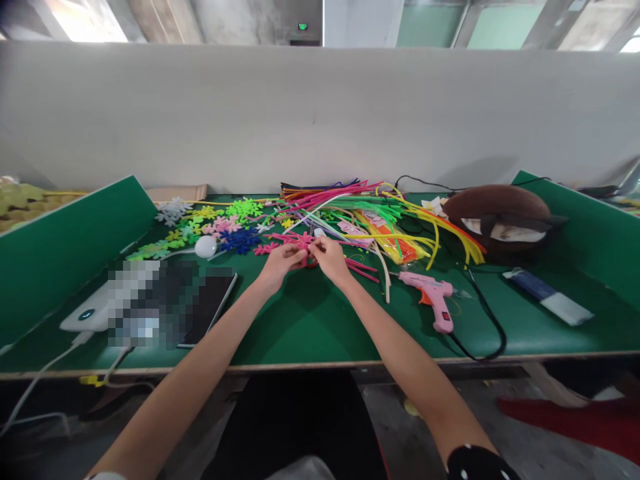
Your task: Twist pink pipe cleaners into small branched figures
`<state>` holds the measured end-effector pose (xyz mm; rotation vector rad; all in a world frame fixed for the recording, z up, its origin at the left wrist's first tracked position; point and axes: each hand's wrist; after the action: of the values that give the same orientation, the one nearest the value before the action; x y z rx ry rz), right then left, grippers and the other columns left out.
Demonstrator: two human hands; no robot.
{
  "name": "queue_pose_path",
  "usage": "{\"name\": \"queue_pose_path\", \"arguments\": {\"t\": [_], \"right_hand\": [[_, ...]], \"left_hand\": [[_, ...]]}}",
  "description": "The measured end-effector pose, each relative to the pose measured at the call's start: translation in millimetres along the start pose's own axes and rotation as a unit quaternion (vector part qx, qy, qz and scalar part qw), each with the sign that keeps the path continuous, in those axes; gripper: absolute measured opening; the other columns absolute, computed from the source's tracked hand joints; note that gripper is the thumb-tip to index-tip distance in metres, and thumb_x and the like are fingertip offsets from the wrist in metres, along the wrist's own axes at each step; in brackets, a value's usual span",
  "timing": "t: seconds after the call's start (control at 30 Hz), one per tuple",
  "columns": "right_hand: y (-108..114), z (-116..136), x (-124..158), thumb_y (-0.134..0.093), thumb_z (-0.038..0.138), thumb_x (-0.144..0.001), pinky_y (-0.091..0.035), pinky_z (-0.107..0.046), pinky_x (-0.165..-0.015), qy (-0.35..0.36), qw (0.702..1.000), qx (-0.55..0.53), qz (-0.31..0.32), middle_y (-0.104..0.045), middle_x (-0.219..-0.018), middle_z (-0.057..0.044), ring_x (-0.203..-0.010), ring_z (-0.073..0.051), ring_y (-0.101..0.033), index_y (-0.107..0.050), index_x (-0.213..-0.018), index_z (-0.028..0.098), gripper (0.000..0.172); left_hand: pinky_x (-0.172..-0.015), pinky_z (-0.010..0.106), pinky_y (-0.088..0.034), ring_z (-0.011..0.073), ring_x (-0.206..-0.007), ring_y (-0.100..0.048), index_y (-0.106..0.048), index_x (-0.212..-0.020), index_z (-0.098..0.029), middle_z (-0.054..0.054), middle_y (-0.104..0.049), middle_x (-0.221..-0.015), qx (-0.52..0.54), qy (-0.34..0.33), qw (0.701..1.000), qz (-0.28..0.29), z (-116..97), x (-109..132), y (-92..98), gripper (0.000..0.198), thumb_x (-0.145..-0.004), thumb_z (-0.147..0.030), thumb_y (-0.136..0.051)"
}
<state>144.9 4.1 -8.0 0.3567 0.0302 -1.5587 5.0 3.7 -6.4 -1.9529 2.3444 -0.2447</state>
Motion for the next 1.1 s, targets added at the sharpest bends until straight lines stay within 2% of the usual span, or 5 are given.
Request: {"name": "queue_pose_path", "arguments": {"t": [0.2,0.37,0.57,0.87,1.1], "right_hand": [[-1.0,-0.4,-1.4,-0.062,0.029,-0.066,-0.043,-0.028,-0.056,-0.03,0.997,-0.067,0.023,-0.061,-0.064,-0.001,-0.053,-0.013,-0.054,-0.058,-0.073,0.017,0.014],[0.6,-0.5,-2.6,-0.063,0.028,-0.064,-0.046,-0.029,-0.062,-0.011,0.998,-0.045,0.031,-0.064,-0.07,-0.003,-0.062,-0.015,-0.059,-0.061,-0.073,0.015,0.016],[-0.2,-0.9,-2.1,-0.063,0.026,-0.063,-0.046,-0.03,-0.061,-0.023,0.999,-0.046,0.004,-0.063,-0.066,-0.001,-0.06,-0.016,-0.06,-0.057,-0.071,0.016,0.014],[0.3,-6.7,-2.0,-0.062,0.023,-0.064,-0.044,-0.029,-0.059,-0.004,0.998,-0.06,-0.008,-0.059,-0.058,0.005,-0.055,-0.015,-0.059,-0.04,-0.077,0.022,0.026],[3.5,-8.2,-3.8,-0.063,0.024,-0.063,-0.045,-0.029,-0.063,-0.016,0.998,-0.053,0.013,-0.06,-0.064,0.003,-0.063,-0.015,-0.059,-0.045,-0.082,0.021,0.026]], "left_hand": [[-0.059,0.024,-0.044,0.0103,-0.055,-0.056,-0.062,-0.063,-0.012,0.0,-0.061,-0.056,-0.032,-0.029,0.998,-0.044,4.9,-4.2,1.5,0.016,-0.056,-0.022,-0.072],[-0.056,0.023,-0.042,0.01,-0.051,-0.054,-0.061,-0.062,-0.012,-0.001,-0.06,-0.052,-0.053,-0.038,0.997,-0.041,6.0,-3.7,1.8,0.01,-0.058,-0.018,-0.069],[-0.055,0.024,-0.043,0.0117,-0.052,-0.056,-0.062,-0.062,-0.013,0.0,-0.061,-0.054,-0.103,-0.065,0.992,-0.041,7.7,-4.0,1.7,0.009,-0.06,-0.019,-0.068],[-0.052,0.024,-0.045,0.0111,-0.047,-0.054,-0.063,-0.055,-0.014,-0.001,-0.06,-0.048,-0.161,-0.053,0.985,-0.028,3.9,-1.1,1.5,0.007,-0.062,-0.014,-0.063],[-0.054,0.023,-0.044,0.0116,-0.05,-0.056,-0.063,-0.06,-0.014,0.0,-0.06,-0.052,-0.207,-0.071,0.975,-0.036,6.4,-4.7,3.7,0.007,-0.067,-0.017,-0.061]]}}
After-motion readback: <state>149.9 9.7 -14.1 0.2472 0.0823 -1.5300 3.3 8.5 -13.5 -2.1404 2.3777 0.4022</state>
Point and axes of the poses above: each hand's wrist, its own x-axis away from the middle knuckle, its own y-axis out of the back of the hand, z = x × y
